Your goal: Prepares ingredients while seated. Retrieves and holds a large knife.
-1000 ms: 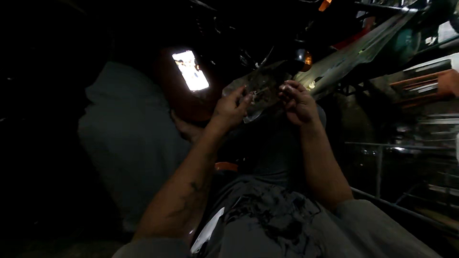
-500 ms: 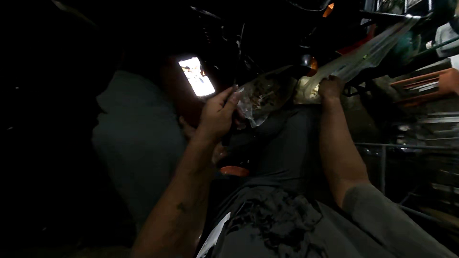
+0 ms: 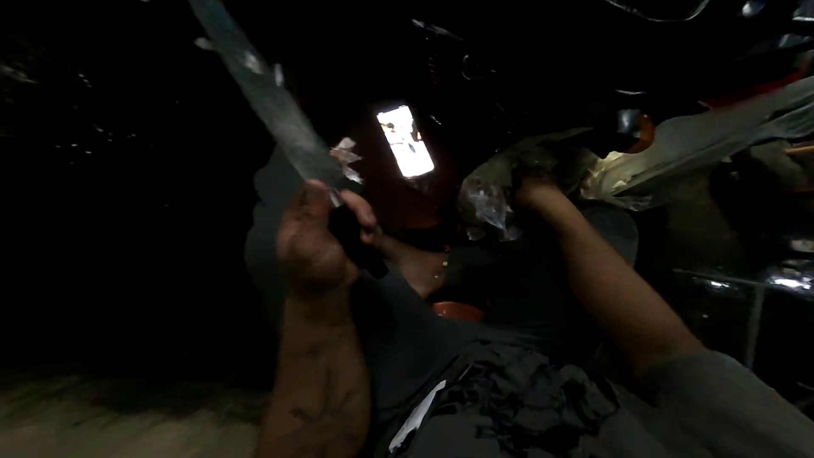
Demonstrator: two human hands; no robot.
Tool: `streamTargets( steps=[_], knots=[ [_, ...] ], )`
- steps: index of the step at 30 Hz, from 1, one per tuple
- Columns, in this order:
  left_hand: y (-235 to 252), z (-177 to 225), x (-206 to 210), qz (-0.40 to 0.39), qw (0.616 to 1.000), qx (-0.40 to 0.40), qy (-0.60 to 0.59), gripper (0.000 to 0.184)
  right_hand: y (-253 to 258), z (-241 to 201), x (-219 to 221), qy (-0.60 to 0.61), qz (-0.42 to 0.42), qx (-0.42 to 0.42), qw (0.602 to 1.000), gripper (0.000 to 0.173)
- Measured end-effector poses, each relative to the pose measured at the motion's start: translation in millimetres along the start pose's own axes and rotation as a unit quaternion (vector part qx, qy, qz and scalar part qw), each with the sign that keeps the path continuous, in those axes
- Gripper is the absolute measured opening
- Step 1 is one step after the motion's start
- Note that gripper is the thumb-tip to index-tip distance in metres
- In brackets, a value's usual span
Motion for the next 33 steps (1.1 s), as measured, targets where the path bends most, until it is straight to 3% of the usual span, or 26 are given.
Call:
streamTargets(
  steps=[3, 8, 15, 19, 24, 29, 33],
  knots=[
    [1, 0, -8, 0.018, 1.000, 0.001, -0.016, 0.050, 6, -10, 3, -0.021, -0.024, 0.013, 0.999, 0.057],
    [7, -6, -5, 0.015, 1.000, 0.014, -0.009, 0.047, 31, -10, 22, -0.057, -0.087, -0.015, 0.994, 0.042],
    [7, -10, -7, 0.020, 1.000, 0.013, -0.020, 0.050, 28, -7, 27, -0.045, -0.102, -0.009, 0.994, 0.053],
    [3, -9, -3, 0.037, 0.999, 0.008, -0.013, 0.050, 31, -2, 24, -0.073, -0.123, 0.012, 0.990, 0.050],
    [1, -13, -1, 0.024, 0.999, 0.010, -0.018, 0.045, 32, 11, 16, -0.048, -0.077, 0.056, 0.994, 0.048],
    [0, -19, -1, 0.032, 0.999, 0.000, -0.015, 0.042, 15, 14, -17, 0.108, 0.094, 0.058, 0.988, 0.051],
    [-2, -23, 1, 0.053, 0.998, -0.015, -0.008, 0.042, 6, 12, -14, 0.094, 0.010, 0.047, 0.994, 0.047]
  ],
)
Point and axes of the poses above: each hand's wrist, its own y-axis towards the middle knuckle, its own x-axis out of the palm, z = x × y, the point moved 9 cm from there along y, towards the middle knuckle, and after that the axes turned 10 degrees about -x, right-handed, at the moved point
